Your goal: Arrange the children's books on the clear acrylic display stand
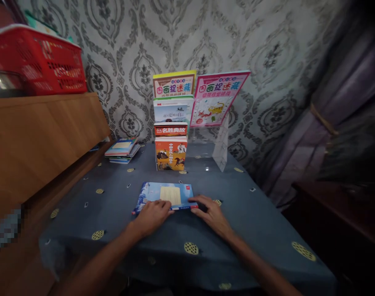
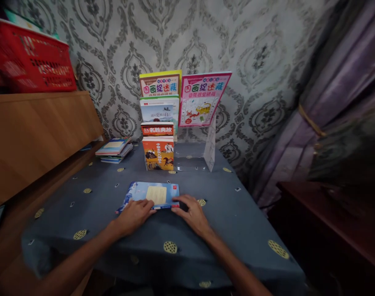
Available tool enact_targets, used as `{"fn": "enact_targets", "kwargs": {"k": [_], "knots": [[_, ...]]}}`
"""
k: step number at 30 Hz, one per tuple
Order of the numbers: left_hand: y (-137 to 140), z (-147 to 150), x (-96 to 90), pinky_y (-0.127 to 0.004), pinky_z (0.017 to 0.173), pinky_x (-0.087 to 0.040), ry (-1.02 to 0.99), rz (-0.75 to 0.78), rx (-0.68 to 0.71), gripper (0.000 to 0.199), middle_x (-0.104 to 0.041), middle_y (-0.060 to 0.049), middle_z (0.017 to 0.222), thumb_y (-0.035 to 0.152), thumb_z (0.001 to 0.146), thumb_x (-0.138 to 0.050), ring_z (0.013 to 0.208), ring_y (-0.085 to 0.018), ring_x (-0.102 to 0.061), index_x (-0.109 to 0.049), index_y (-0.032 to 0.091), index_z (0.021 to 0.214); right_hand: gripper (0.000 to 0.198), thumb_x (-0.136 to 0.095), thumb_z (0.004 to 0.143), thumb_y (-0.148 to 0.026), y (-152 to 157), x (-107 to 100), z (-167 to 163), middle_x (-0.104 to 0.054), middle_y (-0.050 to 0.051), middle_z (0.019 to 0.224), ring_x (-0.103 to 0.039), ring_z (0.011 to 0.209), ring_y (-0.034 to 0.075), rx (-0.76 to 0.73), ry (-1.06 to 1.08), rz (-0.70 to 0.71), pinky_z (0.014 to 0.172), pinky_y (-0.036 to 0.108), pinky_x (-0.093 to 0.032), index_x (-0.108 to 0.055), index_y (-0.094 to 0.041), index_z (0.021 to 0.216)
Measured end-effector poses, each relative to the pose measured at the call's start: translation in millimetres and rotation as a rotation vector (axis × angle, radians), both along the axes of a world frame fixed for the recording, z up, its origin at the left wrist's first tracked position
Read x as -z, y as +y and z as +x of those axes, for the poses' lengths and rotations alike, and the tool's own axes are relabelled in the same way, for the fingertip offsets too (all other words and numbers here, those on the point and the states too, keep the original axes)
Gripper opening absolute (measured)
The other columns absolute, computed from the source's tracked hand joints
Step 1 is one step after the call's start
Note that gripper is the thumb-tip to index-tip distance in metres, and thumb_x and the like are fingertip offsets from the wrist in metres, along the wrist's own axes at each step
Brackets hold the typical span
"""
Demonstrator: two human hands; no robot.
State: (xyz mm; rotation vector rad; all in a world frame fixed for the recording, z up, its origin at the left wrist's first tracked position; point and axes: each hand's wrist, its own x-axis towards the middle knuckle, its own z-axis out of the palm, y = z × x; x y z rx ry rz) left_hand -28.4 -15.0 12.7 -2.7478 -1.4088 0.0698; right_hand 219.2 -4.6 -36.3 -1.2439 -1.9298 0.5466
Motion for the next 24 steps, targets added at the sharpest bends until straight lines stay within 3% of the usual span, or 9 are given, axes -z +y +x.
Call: {"fn": "enact_targets", "kwargs": {"k": [5, 10, 13, 16, 20, 22, 24], "knots": [[-5.8, -8.7, -3.0, -0.03, 0.071, -0.047, -0.332, -0.074, -0.106, 0.029, -0.074, -0.006, 0.086, 0.034, 0.105, -0.034, 0.08, -0.022, -0.071, -0.06, 0.021, 0.105, 0.036, -0.071, 0.078, -0.05, 6.4, -3.3, 0.7, -0.075, 0.008, 0.103, -0.069, 0.101, 0.028, -0.021, 0.284, -0.131, 0.094, 0.042, -0.052, -0.076, -0.022, 0.101], [-2.8, -20.4, -23.4, -0.024, 0.059, -0.039, -0.817, -0.211, -0.093, 0.039, -0.056, 0.004, 0.062, 0.045, 0.099, -0.035, 0.056, -0.013, -0.053, -0.053, 0.022, 0.074, 0.029, -0.079, 0.071, -0.05, 11.2, -7.5, -1.0, -0.075, 0.003, 0.089, -0.068, 0.089, 0.025, -0.019, 0.486, -0.194, 0.087, 0.039, -0.052, -0.076, -0.023, 0.084], [3.9, -23.5, -39.2, -0.022, 0.054, -0.036, -1.043, -0.296, -0.186, 0.044, -0.048, 0.005, 0.056, 0.055, 0.092, -0.046, 0.053, -0.011, -0.046, -0.049, 0.021, 0.064, 0.04, -0.083, 0.066, -0.051, 16.1, -10.3, -12.5, -0.075, 0.002, 0.093, -0.068, 0.087, 0.022, 0.018, 0.766, -0.241, 0.082, 0.035, -0.054, -0.075, -0.025, 0.096], [11.7, -20.5, -47.0, -0.022, 0.048, -0.036, -1.372, -0.462, -0.387, 0.048, -0.05, 0.005, 0.054, 0.065, 0.082, -0.058, 0.048, -0.011, -0.045, -0.051, 0.021, 0.065, 0.052, -0.085, 0.064, -0.055, 20.6, -14.0, -34.7, -0.076, 0.002, 0.096, -0.069, 0.084, 0.02, -0.058, 1.036, -0.324, 0.077, 0.032, -0.055, -0.071, -0.027, 0.106], [24.3, -10.9, -37.9, -0.025, 0.049, -0.046, -1.794, -0.593, -0.645, 0.051, -0.063, 0.002, 0.062, 0.067, 0.066, -0.073, 0.051, -0.015, -0.057, -0.061, 0.019, 0.079, 0.051, -0.083, 0.067, -0.06, 19.4, -21.7, -55.7, -0.077, 0.003, 0.084, -0.069, 0.069, 0.017, -0.199, 1.092, -0.497, 0.066, 0.029, -0.056, -0.073, -0.021, 0.099], [31.5, -10.3, -23.3, -0.028, 0.053, -0.05, -1.844, -0.621, -0.709, 0.053, -0.065, 0.001, 0.063, 0.064, 0.061, -0.077, 0.055, -0.017, -0.061, -0.062, 0.018, 0.082, 0.051, -0.08, 0.071, -0.06, 17.2, -23.5, -54.9, -0.076, 0.003, 0.08, -0.068, 0.063, 0.015, -0.207, 1.058, -0.56, 0.06, 0.027, -0.054, -0.073, -0.019, 0.1], [38.2, -15.8, -5.0, -0.029, 0.054, -0.051, -1.768, -0.659, -0.745, 0.053, -0.064, 0.001, 0.061, 0.064, 0.059, -0.077, 0.055, -0.017, -0.062, -0.061, 0.018, 0.079, 0.051, -0.079, 0.073, -0.06, 16.3, -20.7, -49.0, -0.076, 0.003, 0.078, -0.068, 0.061, 0.014, -0.186, 0.988, -0.612, 0.058, 0.026, -0.054, -0.072, -0.017, 0.099]]}}
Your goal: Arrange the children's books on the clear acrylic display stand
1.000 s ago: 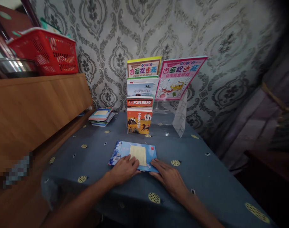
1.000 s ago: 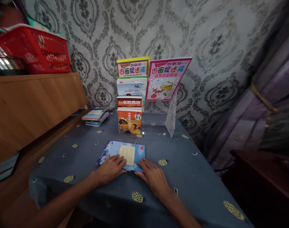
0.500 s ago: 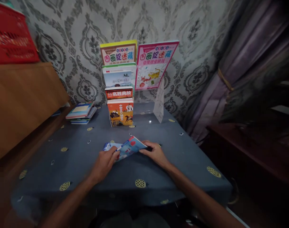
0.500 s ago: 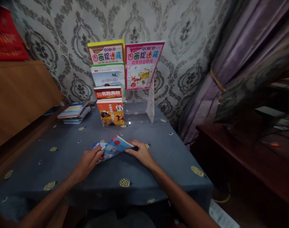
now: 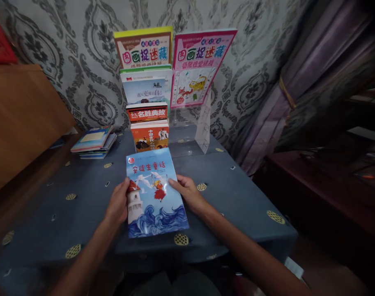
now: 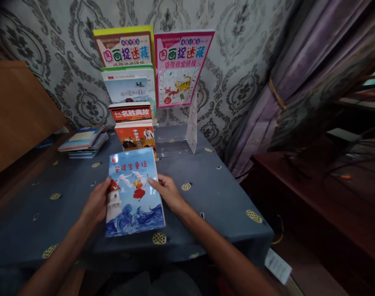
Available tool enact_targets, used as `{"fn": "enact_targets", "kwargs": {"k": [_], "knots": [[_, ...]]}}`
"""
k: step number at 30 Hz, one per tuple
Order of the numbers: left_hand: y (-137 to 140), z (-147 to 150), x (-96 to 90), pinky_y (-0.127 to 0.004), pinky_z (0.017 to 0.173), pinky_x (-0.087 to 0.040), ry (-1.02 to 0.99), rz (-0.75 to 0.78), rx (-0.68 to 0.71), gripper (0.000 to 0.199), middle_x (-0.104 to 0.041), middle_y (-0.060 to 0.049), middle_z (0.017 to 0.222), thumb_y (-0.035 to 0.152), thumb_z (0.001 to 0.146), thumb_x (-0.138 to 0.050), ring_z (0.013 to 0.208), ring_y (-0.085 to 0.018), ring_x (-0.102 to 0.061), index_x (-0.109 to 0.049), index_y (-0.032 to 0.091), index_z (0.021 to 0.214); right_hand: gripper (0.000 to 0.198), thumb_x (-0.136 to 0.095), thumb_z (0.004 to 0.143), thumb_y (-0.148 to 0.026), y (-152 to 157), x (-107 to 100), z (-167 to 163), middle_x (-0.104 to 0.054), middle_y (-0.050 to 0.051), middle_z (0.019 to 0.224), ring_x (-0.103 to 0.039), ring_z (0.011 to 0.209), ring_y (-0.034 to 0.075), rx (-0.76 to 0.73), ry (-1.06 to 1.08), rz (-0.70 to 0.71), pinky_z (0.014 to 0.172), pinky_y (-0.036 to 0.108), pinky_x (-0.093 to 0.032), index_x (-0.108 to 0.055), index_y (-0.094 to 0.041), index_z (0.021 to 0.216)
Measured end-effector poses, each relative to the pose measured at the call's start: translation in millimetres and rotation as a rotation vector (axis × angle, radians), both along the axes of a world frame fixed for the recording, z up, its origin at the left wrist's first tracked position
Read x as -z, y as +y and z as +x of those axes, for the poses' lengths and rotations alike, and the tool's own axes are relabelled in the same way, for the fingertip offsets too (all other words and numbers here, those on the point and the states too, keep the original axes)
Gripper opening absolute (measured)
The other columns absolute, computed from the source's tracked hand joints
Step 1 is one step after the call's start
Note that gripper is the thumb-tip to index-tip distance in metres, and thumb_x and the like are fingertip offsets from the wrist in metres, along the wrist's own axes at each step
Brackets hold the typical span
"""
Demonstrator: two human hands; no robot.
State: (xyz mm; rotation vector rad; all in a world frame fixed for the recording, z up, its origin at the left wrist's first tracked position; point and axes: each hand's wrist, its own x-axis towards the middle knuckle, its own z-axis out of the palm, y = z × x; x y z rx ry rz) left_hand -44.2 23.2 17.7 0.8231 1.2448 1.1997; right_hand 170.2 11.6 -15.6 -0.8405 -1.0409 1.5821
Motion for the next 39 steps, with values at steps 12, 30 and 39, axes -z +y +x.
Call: {"fn": "enact_targets", "kwargs": {"k": [12, 30, 39], "knots": [[28.8, -25.3, 19.9, -0.04, 0.09, -0.052, 1.487, 0.524, 0.34, 0.026, -0.067, -0.012, 0.116, 0.031, 0.097, -0.044, 0.106, -0.027, -0.065, -0.059, 0.019, 0.115, 0.036, -0.066, 0.085, -0.055, 9.9, 12.7, 24.6, -0.073, 0.005, 0.072, -0.07, 0.066, 0.023, 0.113, -0.914, 0.097, 0.057, 0.031, -0.049, -0.07, -0.019, 0.089], [53.8, -18.5, 58.7, -0.053, 0.101, -0.046, 1.52, 0.744, 0.353, 0.04, -0.058, -0.02, 0.136, 0.033, 0.103, -0.031, 0.127, -0.034, -0.052, -0.055, 0.015, 0.129, 0.042, -0.048, 0.101, -0.025, 83.1, 34.7, 2.8, -0.053, 0.015, 0.149, -0.042, 0.144, 0.026, 0.001, -1.284, 0.685, 0.121, 0.055, -0.026, -0.054, -0.017, 0.142], [70.4, 0.4, 41.1, -0.054, 0.109, -0.039, 1.656, 0.902, 0.549, 0.046, -0.056, -0.019, 0.132, 0.038, 0.102, -0.037, 0.133, -0.036, -0.044, -0.058, 0.017, 0.137, 0.046, -0.033, 0.106, -0.033, 103.1, 40.9, 31.1, -0.062, 0.011, 0.14, -0.057, 0.13, 0.021, -0.033, -0.891, 0.652, 0.112, 0.043, -0.042, -0.046, -0.017, 0.147]]}}
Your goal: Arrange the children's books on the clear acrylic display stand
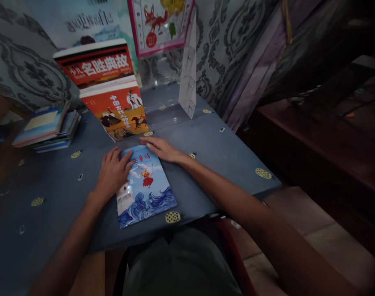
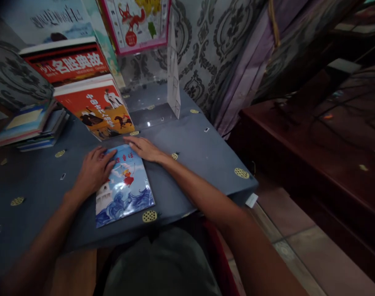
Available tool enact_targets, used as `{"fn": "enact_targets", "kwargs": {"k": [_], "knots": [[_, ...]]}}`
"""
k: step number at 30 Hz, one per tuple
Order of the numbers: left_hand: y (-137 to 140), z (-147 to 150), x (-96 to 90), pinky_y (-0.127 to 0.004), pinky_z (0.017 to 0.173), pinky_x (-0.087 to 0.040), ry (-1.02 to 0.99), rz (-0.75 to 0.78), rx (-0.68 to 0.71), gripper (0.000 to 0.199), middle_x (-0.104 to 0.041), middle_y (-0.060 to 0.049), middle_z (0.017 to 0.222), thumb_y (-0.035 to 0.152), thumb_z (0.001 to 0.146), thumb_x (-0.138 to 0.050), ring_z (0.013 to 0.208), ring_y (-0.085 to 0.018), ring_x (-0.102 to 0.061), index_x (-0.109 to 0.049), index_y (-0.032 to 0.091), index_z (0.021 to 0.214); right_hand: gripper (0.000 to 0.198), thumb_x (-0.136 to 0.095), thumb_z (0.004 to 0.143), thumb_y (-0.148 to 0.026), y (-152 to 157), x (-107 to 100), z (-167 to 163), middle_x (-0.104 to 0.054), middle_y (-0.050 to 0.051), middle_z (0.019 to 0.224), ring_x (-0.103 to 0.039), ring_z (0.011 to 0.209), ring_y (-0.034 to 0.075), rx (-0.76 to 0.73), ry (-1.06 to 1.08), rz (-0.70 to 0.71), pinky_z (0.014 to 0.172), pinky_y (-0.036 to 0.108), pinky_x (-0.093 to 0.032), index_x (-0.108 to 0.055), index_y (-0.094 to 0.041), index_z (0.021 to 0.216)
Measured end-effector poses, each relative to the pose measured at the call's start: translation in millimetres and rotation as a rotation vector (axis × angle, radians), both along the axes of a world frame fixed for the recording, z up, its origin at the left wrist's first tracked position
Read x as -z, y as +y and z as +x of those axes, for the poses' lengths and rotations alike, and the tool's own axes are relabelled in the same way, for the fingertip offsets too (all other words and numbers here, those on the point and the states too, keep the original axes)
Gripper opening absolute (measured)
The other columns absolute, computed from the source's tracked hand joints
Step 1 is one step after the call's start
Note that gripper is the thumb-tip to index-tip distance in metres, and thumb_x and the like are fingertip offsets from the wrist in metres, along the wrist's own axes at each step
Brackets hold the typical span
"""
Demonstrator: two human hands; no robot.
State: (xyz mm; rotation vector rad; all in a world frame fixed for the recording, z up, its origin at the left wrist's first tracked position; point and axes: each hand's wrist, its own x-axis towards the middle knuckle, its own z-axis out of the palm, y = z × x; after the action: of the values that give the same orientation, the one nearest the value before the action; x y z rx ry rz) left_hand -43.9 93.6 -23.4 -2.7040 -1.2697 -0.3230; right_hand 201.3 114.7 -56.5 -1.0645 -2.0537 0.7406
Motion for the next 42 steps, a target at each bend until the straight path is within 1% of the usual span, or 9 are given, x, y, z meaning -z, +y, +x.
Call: {"fn": "enact_targets", "kwargs": {"k": [5, 12, 17, 22, 30, 34, 38, 40, 42], "knots": [[-10.5, 35.9, -6.7, -0.055, 0.11, -0.038, 0.003, -0.063, 0.165, 0.044, -0.051, -0.017, 0.133, 0.036, 0.102, -0.039, 0.128, -0.034, -0.044, -0.059, 0.023, 0.139, 0.049, -0.03, 0.107, -0.042, 1.8, 0.6, 1.9, -0.062, 0.009, 0.14, -0.054, 0.133, 0.02, -0.004, 0.056, -0.036, 0.115, 0.043, -0.039, -0.045, -0.019, 0.148], [-91.5, 45.8, -7.5, -0.06, 0.116, -0.031, 0.007, -0.247, 0.416, 0.039, -0.046, -0.008, 0.146, 0.037, 0.101, -0.047, 0.137, -0.031, -0.038, -0.057, 0.035, 0.138, 0.05, -0.032, 0.106, -0.047, 0.3, 1.8, 0.0, -0.06, 0.01, 0.143, -0.052, 0.135, 0.022, 0.023, 0.052, -0.024, 0.114, 0.044, -0.04, -0.05, -0.019, 0.144], [-130.9, 45.5, -1.3, -0.061, 0.116, -0.032, 0.038, -0.249, 0.449, 0.042, -0.047, -0.012, 0.149, 0.028, 0.1, -0.051, 0.14, -0.031, -0.04, -0.052, 0.033, 0.142, 0.047, -0.031, 0.107, -0.04, -1.4, 3.5, -3.6, -0.062, 0.011, 0.14, -0.056, 0.13, 0.021, 0.045, -0.006, 0.034, 0.113, 0.043, -0.041, -0.05, -0.015, 0.142], [-134.5, 45.3, 2.8, -0.057, 0.118, -0.032, 0.031, -0.217, 0.427, 0.051, -0.05, -0.013, 0.149, 0.012, 0.098, -0.046, 0.141, -0.029, -0.042, -0.045, 0.029, 0.146, 0.045, -0.032, 0.105, -0.034, -4.0, 5.0, -4.9, -0.061, 0.014, 0.141, -0.057, 0.129, 0.022, 0.083, -0.043, 0.064, 0.111, 0.041, -0.042, -0.051, -0.011, 0.14], [-138.6, 46.5, 3.6, -0.055, 0.119, -0.033, 0.023, -0.172, 0.408, 0.045, -0.052, -0.016, 0.148, 0.007, 0.097, -0.041, 0.142, -0.027, -0.044, -0.049, 0.019, 0.14, 0.045, -0.034, 0.105, -0.038, -3.9, 7.0, -6.0, -0.061, 0.011, 0.141, -0.054, 0.131, 0.022, 0.13, -0.078, 0.065, 0.113, 0.042, -0.04, -0.054, -0.016, 0.14], [-140.3, 47.1, 1.1, -0.055, 0.117, -0.036, -0.094, -0.199, 0.408, 0.037, -0.056, -0.015, 0.143, 0.015, 0.1, -0.043, 0.138, -0.026, -0.048, -0.053, 0.019, 0.135, 0.043, -0.036, 0.104, -0.035, -11.8, 8.7, -8.4, -0.061, 0.011, 0.14, -0.054, 0.133, 0.023, 0.175, -0.071, 0.071, 0.115, 0.046, -0.039, -0.056, -0.017, 0.137], [-137.1, 41.3, -0.6, -0.045, 0.114, -0.044, -0.325, -0.295, 0.31, 0.033, -0.058, -0.013, 0.139, 0.028, 0.103, -0.044, 0.133, -0.022, -0.053, -0.055, 0.019, 0.132, 0.041, -0.036, 0.105, -0.034, -46.3, 10.5, -11.8, -0.059, 0.009, 0.144, -0.05, 0.138, 0.022, 0.288, -0.029, 0.084, 0.118, 0.047, -0.037, -0.058, -0.023, 0.137], [-130.7, 32.9, 2.9, -0.042, 0.113, -0.045, -0.417, -0.288, 0.221, 0.033, -0.057, -0.012, 0.14, 0.028, 0.103, -0.042, 0.132, -0.021, -0.052, -0.056, 0.019, 0.131, 0.041, -0.035, 0.105, -0.032, -73.8, 9.0, -13.4, -0.058, 0.008, 0.145, -0.05, 0.138, 0.022, 0.31, -0.038, 0.081, 0.117, 0.046, -0.039, -0.057, -0.025, 0.138], [-121.4, 21.4, 9.1, -0.046, 0.114, -0.043, -0.462, -0.236, 0.118, 0.033, -0.058, -0.013, 0.139, 0.027, 0.103, -0.041, 0.134, -0.024, -0.051, -0.058, 0.02, 0.13, 0.041, -0.037, 0.103, -0.028, -103.5, 5.2, -15.4, -0.055, 0.01, 0.148, -0.051, 0.138, 0.023, 0.305, -0.09, 0.085, 0.115, 0.047, -0.042, -0.056, -0.022, 0.139]]}}
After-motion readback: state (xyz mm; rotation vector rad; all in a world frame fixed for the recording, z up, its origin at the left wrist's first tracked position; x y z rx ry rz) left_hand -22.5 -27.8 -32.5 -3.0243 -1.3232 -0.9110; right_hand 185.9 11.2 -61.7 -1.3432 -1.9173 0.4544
